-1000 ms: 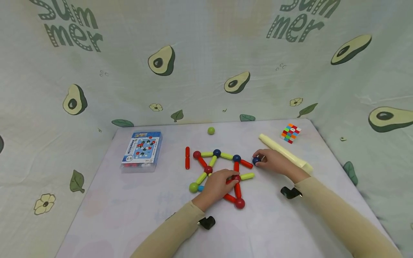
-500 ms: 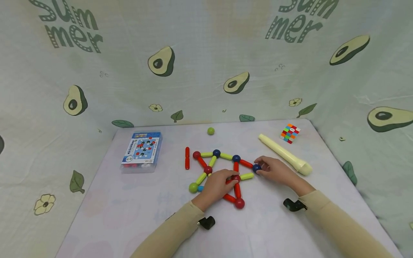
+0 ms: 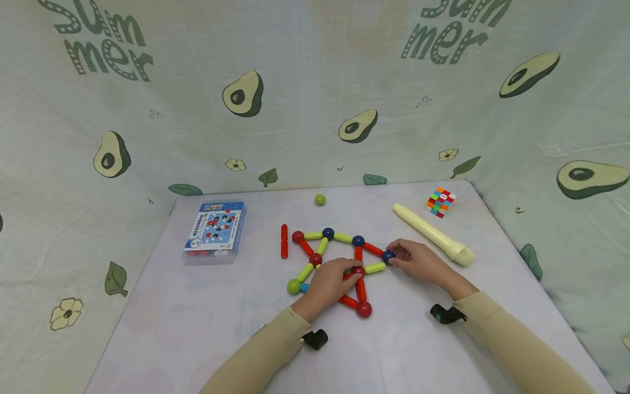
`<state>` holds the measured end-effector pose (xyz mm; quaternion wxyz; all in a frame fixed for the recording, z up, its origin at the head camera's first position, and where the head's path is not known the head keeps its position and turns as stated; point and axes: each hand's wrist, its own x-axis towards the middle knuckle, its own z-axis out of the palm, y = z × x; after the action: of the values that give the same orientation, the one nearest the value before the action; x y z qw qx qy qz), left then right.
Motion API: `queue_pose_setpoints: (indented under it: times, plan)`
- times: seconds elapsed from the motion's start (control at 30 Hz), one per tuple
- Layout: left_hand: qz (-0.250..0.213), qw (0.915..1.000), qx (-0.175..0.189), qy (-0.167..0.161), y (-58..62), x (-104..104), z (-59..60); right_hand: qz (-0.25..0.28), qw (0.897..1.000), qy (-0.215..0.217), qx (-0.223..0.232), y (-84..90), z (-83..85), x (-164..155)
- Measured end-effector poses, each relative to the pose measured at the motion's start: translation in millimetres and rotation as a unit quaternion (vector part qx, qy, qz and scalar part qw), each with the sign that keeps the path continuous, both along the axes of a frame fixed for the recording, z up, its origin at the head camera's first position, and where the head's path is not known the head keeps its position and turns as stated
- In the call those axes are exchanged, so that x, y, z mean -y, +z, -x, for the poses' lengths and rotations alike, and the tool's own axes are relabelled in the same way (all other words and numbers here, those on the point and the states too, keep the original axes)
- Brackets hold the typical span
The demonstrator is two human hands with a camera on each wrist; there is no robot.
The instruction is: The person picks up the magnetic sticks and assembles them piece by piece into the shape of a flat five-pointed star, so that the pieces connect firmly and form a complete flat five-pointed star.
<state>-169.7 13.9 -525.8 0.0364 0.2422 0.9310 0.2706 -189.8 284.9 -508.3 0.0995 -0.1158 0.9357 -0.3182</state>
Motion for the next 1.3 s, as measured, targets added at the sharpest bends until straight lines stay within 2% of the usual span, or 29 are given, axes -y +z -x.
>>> queue_pose_setpoints:
  times: [0.27, 0.5, 0.8, 1.0, 1.3]
  plan:
    - [0.000, 1.0000, -0.007, 0.005, 0.7, -1.9, -1.0, 0.005, 1.000, 0.005, 0.000, 0.5, -1.5, 0.6]
    - [0.024, 0.9987, -0.046, 0.001, 4.2, -6.1, -2.5, 0.005, 1.000, 0.006, 0.004, 1.3, -3.2, 1.5]
    - [0.067, 0.9936, -0.089, -0.019, 6.9, -22.7, 11.0, 0.016, 1.000, 0.006, -0.002, -2.0, -3.8, 0.3]
    - [0.080, 0.9929, -0.086, -0.015, 8.2, -31.8, 13.7, 0.022, 1.000, 0.006, -0.001, -3.6, -4.0, 0.3]
    - [0.056, 0.9963, -0.065, 0.011, 5.4, -36.1, 12.6, 0.030, 1.000, 0.000, 0.005, -6.3, -5.2, 0.8]
